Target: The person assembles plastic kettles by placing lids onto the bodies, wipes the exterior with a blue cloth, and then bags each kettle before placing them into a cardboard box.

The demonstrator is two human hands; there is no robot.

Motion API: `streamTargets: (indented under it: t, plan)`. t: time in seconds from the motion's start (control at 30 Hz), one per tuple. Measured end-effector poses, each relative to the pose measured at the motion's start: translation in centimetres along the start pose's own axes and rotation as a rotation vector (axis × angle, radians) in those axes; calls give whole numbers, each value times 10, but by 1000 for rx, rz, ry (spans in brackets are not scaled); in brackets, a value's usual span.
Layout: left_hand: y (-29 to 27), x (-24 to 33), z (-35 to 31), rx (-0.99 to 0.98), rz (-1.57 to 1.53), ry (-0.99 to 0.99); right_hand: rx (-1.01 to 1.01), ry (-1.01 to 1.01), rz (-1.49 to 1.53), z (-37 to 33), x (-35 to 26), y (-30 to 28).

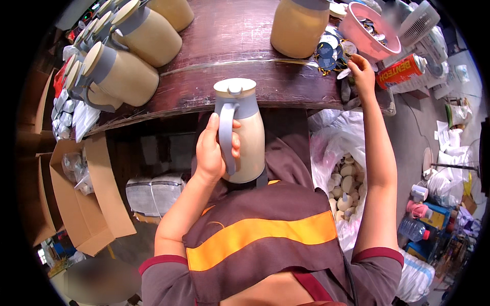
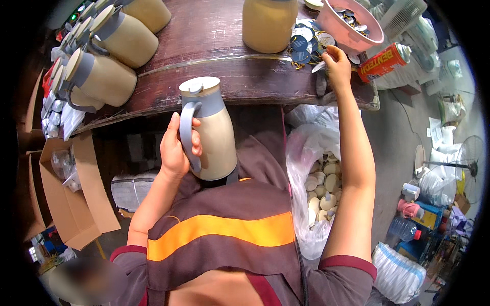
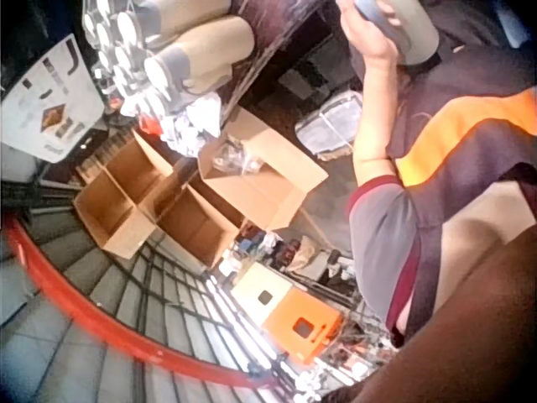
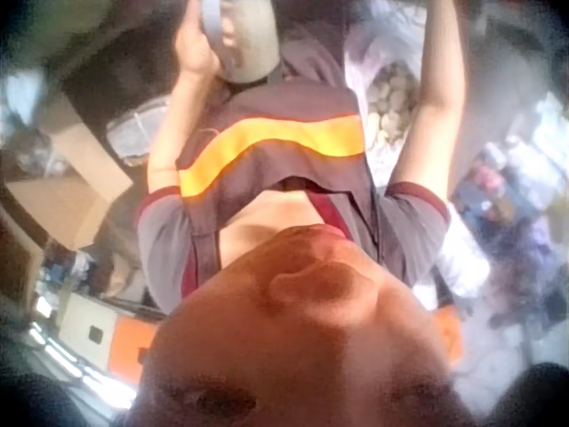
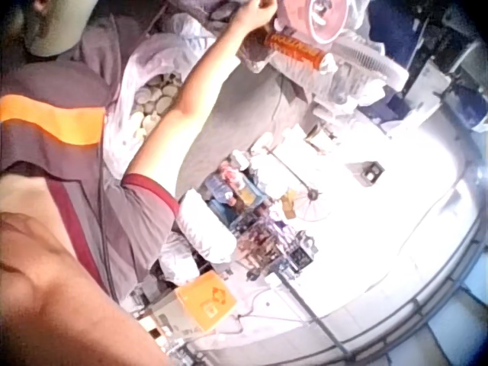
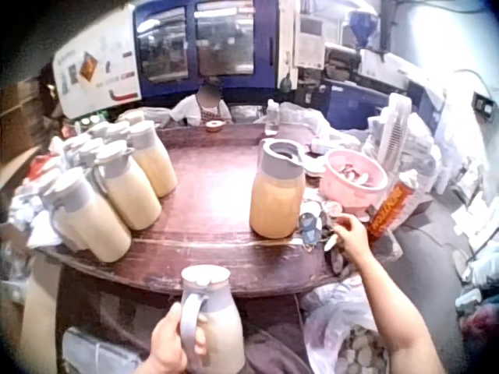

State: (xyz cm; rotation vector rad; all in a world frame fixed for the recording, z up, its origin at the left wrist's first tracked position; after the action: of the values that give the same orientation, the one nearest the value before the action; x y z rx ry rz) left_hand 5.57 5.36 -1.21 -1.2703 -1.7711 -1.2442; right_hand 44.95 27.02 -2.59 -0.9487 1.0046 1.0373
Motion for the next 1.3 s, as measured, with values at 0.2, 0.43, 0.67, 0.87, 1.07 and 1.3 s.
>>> streamTargets:
  t: [0.2, 0.43, 0.67, 0.87, 1.07, 1.3]
  plan:
    - [-1, -1, 3, -4, -2, 12, 85, 174, 669, 41, 0, -52]
    - [-19, -11, 5, -11, 11, -103, 31, 356, 939, -12, -48, 22]
    - [-11, -2, 10, -128, 186, -94, -247, 534, 1482, -188, -76, 173]
    - [-24, 15, 2, -1, 603, 26, -177, 545, 1551, -227, -78, 213]
    - [-25, 10, -5, 27, 979, 224, -189, 562, 1612, -228, -101, 223]
    - [-50, 31, -12, 234, 410, 244, -419, 1012, 1101, -265, -78, 183]
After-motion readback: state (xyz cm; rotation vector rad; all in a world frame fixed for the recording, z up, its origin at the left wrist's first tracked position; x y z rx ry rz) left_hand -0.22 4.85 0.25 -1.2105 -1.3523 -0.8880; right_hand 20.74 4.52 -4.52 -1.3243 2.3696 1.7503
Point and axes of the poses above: each hand's wrist, its own z-axis towards the middle knuckle, its own y-axis out of the palm, x = y × z, the point moved 7 cm from there along z, towards the middle knuckle, and after that the axes turned 11 degrees about z, right-handed, at the moved point
